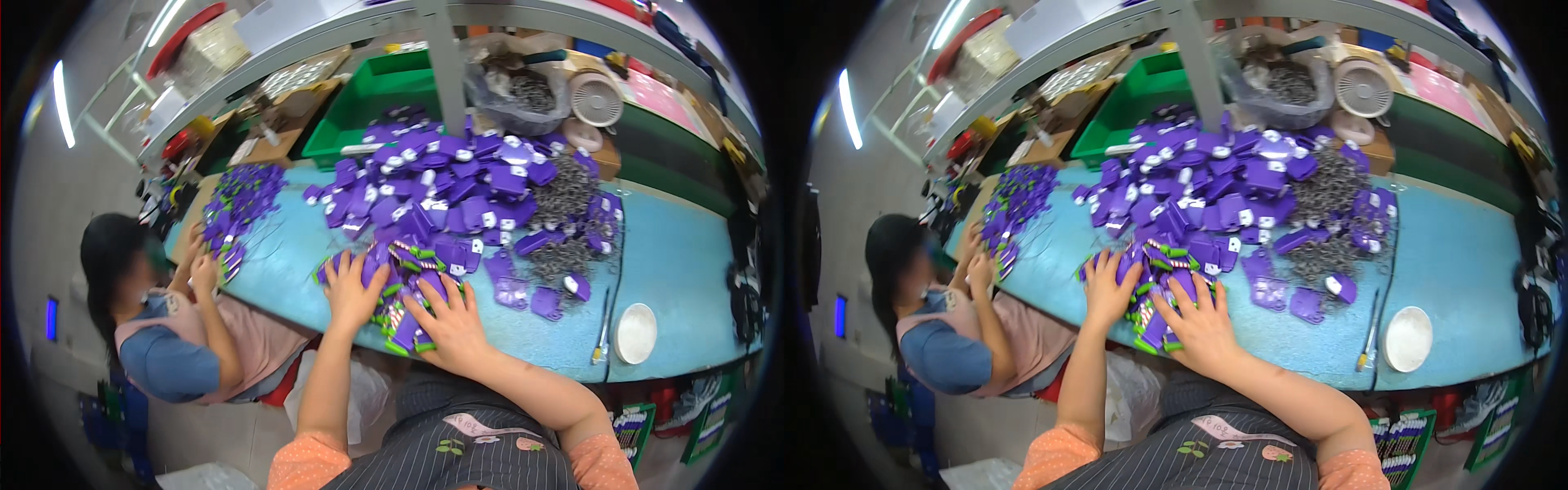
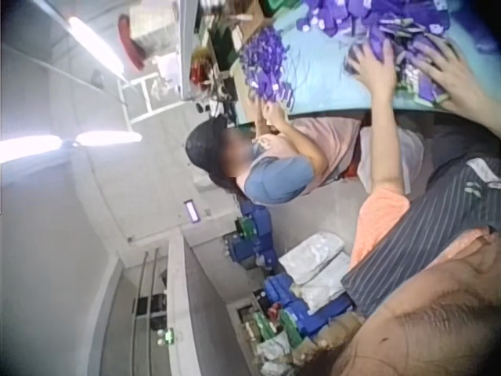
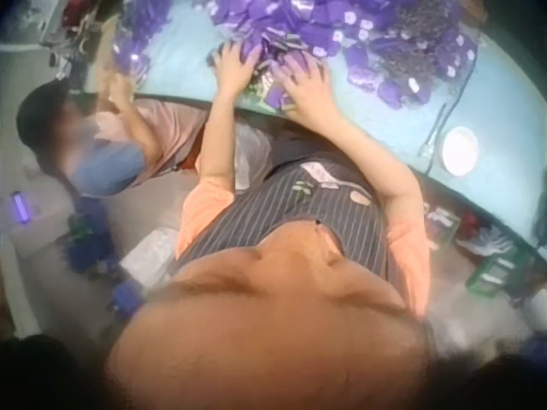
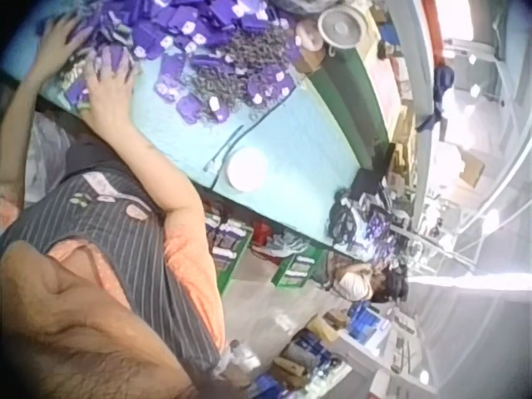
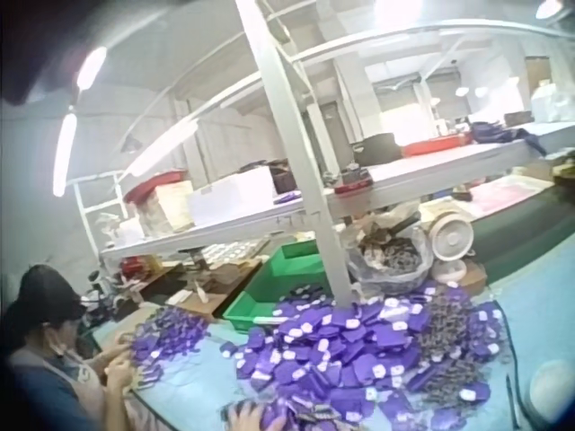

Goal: The person assembles purple plastic components by hand at a workbench. They pick up a purple plastic housing, insert a grey rubber band into a slot, and place the finished unit on the table. The process is repeated continuously with a large pile of parts available.

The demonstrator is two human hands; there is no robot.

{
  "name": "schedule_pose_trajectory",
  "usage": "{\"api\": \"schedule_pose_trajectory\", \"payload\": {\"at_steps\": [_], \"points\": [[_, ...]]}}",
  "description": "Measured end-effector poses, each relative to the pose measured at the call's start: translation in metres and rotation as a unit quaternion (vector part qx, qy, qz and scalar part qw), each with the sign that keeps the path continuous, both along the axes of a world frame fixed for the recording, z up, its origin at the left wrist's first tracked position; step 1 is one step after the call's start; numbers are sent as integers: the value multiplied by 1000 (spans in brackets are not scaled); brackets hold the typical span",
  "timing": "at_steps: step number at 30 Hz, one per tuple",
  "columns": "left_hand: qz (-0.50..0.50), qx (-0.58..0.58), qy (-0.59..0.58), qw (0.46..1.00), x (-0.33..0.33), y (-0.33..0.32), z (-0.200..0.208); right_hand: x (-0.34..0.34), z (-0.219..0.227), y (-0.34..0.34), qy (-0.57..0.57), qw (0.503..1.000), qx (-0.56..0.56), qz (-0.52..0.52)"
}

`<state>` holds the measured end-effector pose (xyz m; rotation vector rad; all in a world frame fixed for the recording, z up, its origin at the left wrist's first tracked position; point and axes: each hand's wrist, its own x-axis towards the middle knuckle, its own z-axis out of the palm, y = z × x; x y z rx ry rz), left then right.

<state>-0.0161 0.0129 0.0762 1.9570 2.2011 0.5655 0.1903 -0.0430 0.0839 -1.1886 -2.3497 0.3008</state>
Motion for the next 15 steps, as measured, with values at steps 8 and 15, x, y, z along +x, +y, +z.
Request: {"api": "schedule_pose_trajectory", "payload": {"at_steps": [8,15], "points": [[21,8,58,998,76,-13,4,106,39,21,-52,989,-98,100],[2,149,36,988,87,5,-1,132,42,161,-126,945,230,-194]]}}
